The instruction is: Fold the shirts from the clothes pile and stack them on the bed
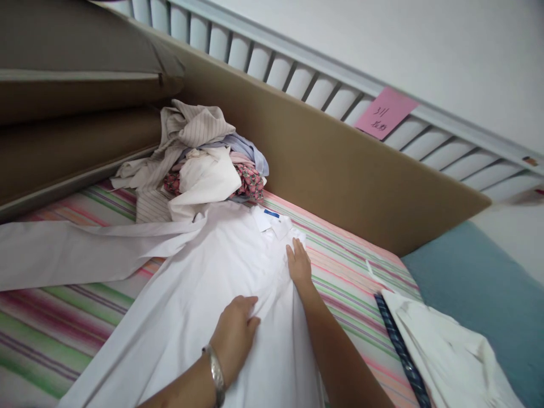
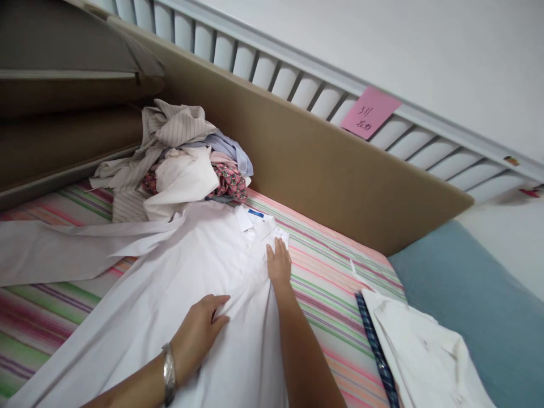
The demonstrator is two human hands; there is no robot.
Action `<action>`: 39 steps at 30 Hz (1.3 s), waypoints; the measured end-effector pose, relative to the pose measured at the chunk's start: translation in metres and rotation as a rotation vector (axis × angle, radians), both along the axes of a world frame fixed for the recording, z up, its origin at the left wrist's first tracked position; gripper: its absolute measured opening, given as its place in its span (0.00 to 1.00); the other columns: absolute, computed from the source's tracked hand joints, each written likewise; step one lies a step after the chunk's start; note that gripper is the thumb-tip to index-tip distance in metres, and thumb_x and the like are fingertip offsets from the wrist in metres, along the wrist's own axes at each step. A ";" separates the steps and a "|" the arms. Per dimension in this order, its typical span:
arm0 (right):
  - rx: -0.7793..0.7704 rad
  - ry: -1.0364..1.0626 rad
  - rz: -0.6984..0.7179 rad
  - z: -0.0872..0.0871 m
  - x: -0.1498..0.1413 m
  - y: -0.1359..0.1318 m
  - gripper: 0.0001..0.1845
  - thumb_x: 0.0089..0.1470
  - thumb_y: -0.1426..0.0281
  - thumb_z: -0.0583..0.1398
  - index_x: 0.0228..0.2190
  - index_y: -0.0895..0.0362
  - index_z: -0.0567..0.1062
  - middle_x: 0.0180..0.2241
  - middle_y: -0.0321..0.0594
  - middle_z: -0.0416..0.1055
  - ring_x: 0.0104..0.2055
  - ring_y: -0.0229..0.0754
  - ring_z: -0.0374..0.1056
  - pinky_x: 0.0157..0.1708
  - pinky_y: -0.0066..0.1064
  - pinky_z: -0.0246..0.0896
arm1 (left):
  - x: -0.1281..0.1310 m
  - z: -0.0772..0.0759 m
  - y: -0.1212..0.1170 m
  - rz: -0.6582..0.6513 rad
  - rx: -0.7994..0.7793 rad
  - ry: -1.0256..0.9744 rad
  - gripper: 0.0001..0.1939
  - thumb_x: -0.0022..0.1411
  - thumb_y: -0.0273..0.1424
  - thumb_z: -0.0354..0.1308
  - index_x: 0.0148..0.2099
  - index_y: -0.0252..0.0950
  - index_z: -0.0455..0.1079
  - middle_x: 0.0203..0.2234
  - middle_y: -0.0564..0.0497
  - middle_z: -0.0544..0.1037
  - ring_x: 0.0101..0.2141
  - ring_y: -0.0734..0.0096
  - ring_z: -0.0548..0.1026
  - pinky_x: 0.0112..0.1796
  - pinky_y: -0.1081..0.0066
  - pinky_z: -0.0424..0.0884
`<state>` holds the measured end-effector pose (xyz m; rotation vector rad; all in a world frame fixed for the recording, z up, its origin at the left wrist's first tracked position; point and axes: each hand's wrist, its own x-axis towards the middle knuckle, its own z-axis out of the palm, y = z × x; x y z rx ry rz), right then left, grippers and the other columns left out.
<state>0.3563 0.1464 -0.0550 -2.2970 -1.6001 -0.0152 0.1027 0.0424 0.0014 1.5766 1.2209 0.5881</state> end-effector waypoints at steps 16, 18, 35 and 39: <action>-0.061 -0.006 -0.054 0.002 -0.011 0.000 0.33 0.57 0.55 0.43 0.59 0.59 0.51 0.62 0.45 0.44 0.64 0.44 0.36 0.61 0.41 0.30 | -0.015 -0.004 0.006 -0.098 0.074 0.510 0.16 0.61 0.37 0.43 0.27 0.36 0.66 0.24 0.49 0.73 0.25 0.68 0.69 0.27 0.70 0.57; -0.059 0.014 -0.060 0.003 -0.011 0.002 0.33 0.57 0.55 0.44 0.59 0.58 0.51 0.62 0.45 0.43 0.64 0.44 0.35 0.61 0.42 0.29 | -0.015 -0.002 0.005 -0.118 0.134 0.573 0.14 0.61 0.34 0.43 0.31 0.36 0.68 0.26 0.48 0.74 0.27 0.67 0.71 0.28 0.70 0.59; 0.138 0.372 -0.294 0.042 -0.016 -0.091 0.26 0.47 0.58 0.49 0.43 0.59 0.71 0.44 0.45 0.71 0.46 0.46 0.66 0.47 0.36 0.59 | -0.010 -0.048 -0.036 -0.522 0.683 0.383 0.39 0.57 0.46 0.52 0.65 0.40 0.41 0.63 0.41 0.39 0.61 0.50 0.38 0.57 0.46 0.44; 0.085 0.384 -0.328 0.045 -0.007 -0.079 0.21 0.44 0.57 0.52 0.33 0.58 0.74 0.32 0.41 0.75 0.33 0.44 0.70 0.34 0.33 0.63 | -0.009 -0.048 -0.035 -0.517 0.679 0.379 0.39 0.56 0.46 0.53 0.65 0.42 0.40 0.63 0.41 0.38 0.61 0.49 0.38 0.57 0.45 0.45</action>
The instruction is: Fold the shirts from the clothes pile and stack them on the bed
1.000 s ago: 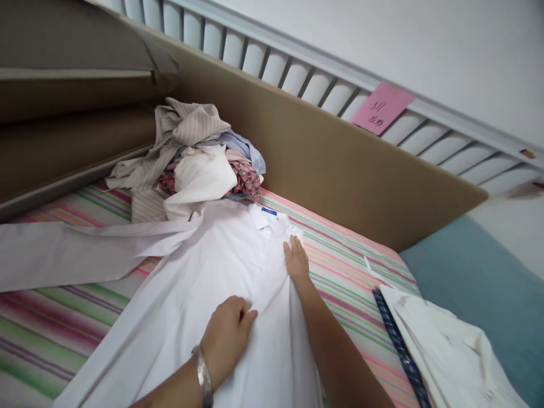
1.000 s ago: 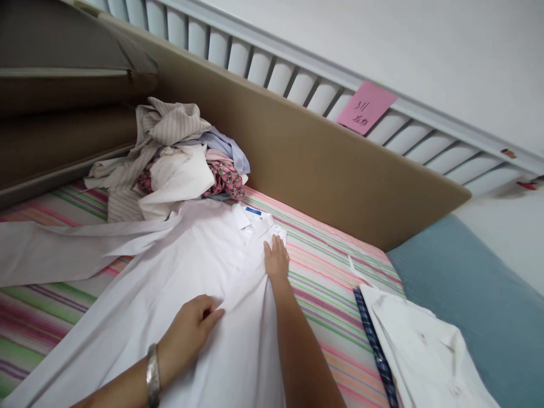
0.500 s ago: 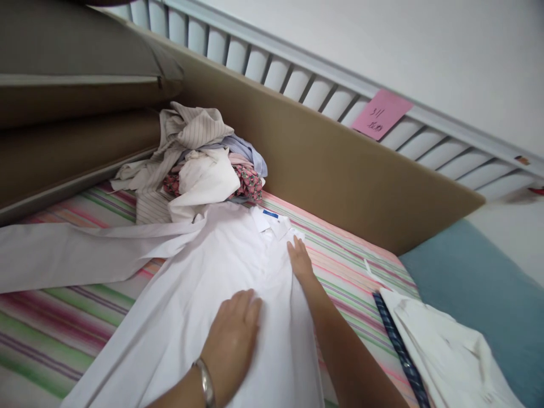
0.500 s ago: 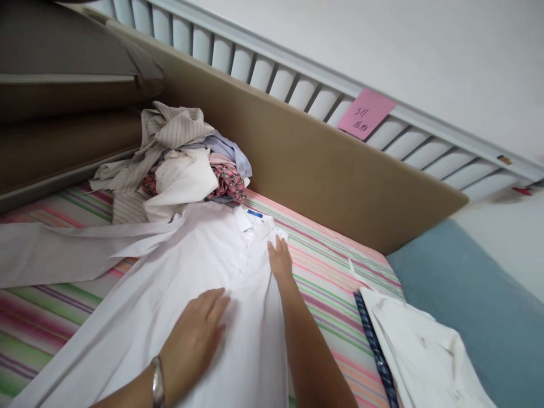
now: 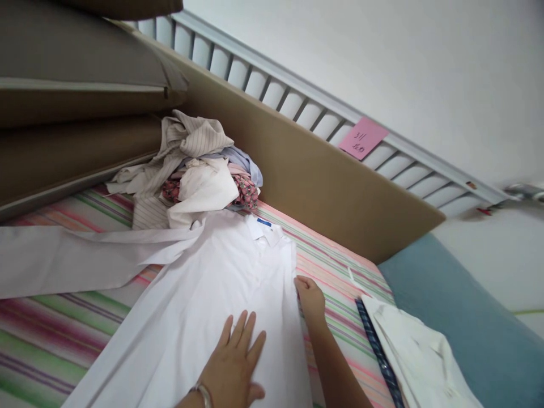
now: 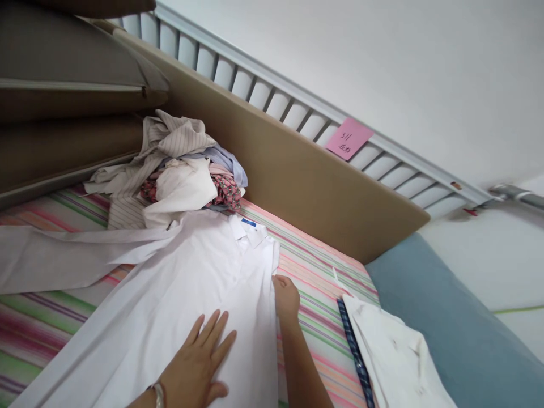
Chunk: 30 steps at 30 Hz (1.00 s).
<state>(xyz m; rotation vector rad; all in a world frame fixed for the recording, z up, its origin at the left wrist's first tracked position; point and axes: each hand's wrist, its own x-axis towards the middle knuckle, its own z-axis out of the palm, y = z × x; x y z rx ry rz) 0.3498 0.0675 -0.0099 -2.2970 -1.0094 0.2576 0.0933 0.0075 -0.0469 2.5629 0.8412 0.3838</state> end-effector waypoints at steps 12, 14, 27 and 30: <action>-0.121 -0.106 0.028 -0.010 0.007 0.015 0.16 0.45 0.57 0.52 0.23 0.54 0.72 0.26 0.39 0.74 0.27 0.43 0.67 0.28 0.32 0.58 | 0.001 0.004 0.001 -0.016 -0.057 -0.008 0.37 0.57 0.47 0.52 0.64 0.46 0.43 0.62 0.40 0.37 0.61 0.47 0.37 0.56 0.43 0.42; -0.147 -0.159 0.032 -0.012 0.007 0.016 0.15 0.45 0.58 0.52 0.24 0.54 0.73 0.26 0.38 0.73 0.28 0.43 0.66 0.29 0.33 0.58 | 0.001 0.004 0.001 -0.012 -0.062 -0.002 0.37 0.56 0.48 0.52 0.64 0.46 0.44 0.62 0.40 0.38 0.61 0.47 0.37 0.56 0.42 0.42; -0.208 -0.484 0.318 -0.037 -0.036 0.060 0.38 0.55 0.54 0.42 0.58 0.68 0.51 0.62 0.52 0.43 0.64 0.49 0.36 0.60 0.42 0.34 | 0.004 -0.010 0.002 -0.054 0.020 0.015 0.36 0.56 0.52 0.49 0.63 0.46 0.46 0.63 0.43 0.43 0.61 0.42 0.42 0.54 0.41 0.44; -0.228 -0.472 0.288 -0.047 -0.029 0.075 0.40 0.55 0.51 0.41 0.59 0.68 0.50 0.62 0.54 0.41 0.64 0.51 0.35 0.60 0.44 0.33 | 0.004 -0.012 0.004 -0.075 0.063 0.023 0.34 0.57 0.50 0.49 0.63 0.46 0.50 0.62 0.42 0.47 0.60 0.41 0.47 0.52 0.42 0.48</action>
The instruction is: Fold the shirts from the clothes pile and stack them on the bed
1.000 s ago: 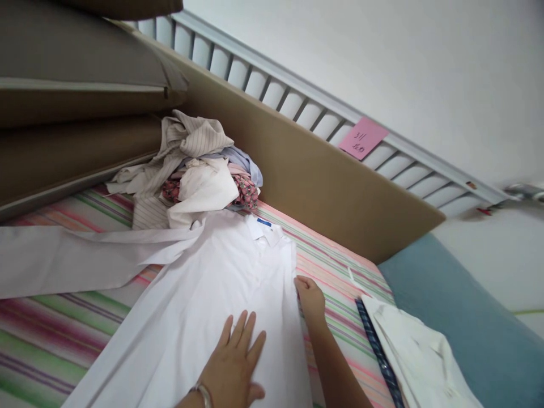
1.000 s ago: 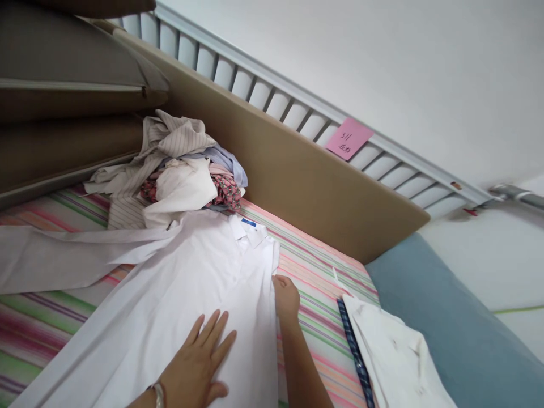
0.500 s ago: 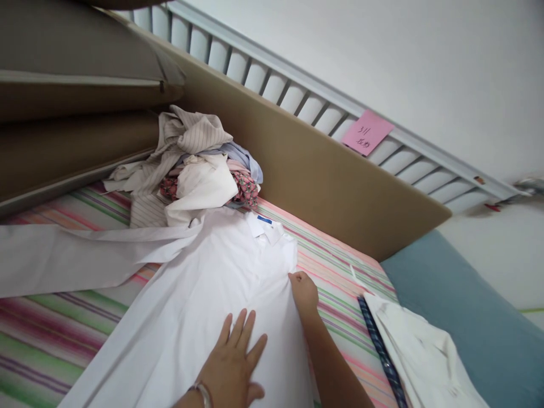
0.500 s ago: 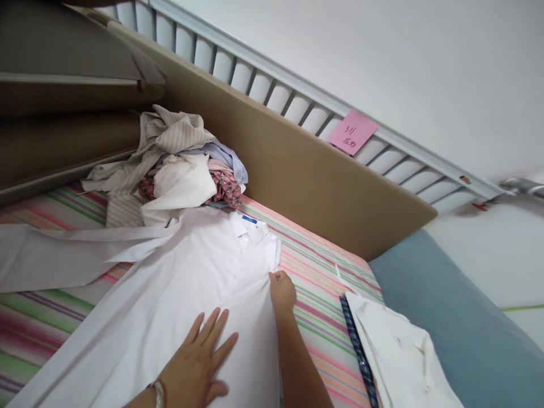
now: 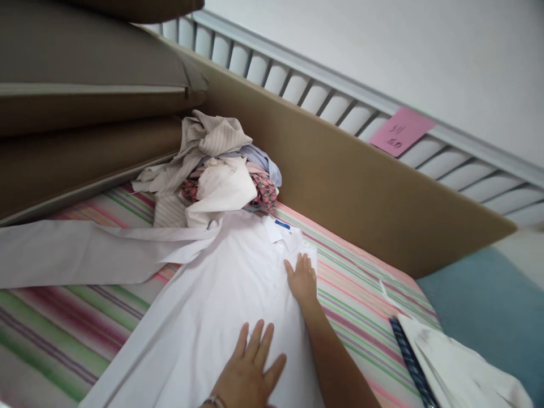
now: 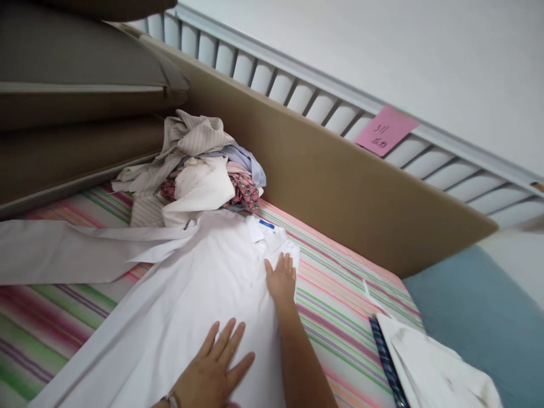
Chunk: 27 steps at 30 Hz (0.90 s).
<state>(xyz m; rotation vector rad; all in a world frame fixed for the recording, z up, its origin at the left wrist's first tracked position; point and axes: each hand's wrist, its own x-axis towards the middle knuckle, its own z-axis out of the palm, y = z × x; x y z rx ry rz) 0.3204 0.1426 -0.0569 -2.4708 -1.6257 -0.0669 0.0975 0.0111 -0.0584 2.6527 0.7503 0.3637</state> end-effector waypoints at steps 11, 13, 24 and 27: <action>-0.098 0.004 -0.040 0.009 0.007 0.011 0.40 0.54 0.51 0.44 0.59 0.66 0.50 0.62 0.56 0.43 0.63 0.53 0.38 0.59 0.46 0.38 | -0.006 0.016 0.001 -0.011 -0.054 -0.022 0.31 0.59 0.50 0.47 0.61 0.43 0.55 0.62 0.41 0.48 0.60 0.43 0.47 0.53 0.42 0.50; -0.103 -0.001 -0.043 0.018 0.000 0.005 0.40 0.53 0.52 0.47 0.58 0.67 0.52 0.61 0.58 0.45 0.63 0.56 0.40 0.58 0.48 0.39 | -0.012 0.025 -0.001 -0.020 -0.102 -0.050 0.31 0.59 0.50 0.45 0.61 0.41 0.56 0.61 0.41 0.49 0.60 0.43 0.47 0.53 0.41 0.48; 0.044 0.301 0.793 0.099 -0.191 -0.030 0.20 0.54 0.60 0.50 0.46 0.53 0.70 0.48 0.41 0.68 0.50 0.43 0.64 0.52 0.40 0.58 | -0.037 0.041 0.004 0.162 -0.307 -0.010 0.24 0.67 0.34 0.36 0.58 0.28 0.59 0.59 0.40 0.57 0.60 0.51 0.48 0.54 0.42 0.49; 0.005 0.462 0.951 0.100 -0.272 -0.016 0.18 0.53 0.64 0.52 0.44 0.54 0.71 0.43 0.42 0.71 0.41 0.41 0.69 0.45 0.36 0.64 | -0.041 0.033 0.008 0.304 -0.314 -0.110 0.22 0.65 0.36 0.45 0.58 0.33 0.59 0.54 0.42 0.65 0.56 0.55 0.59 0.52 0.49 0.58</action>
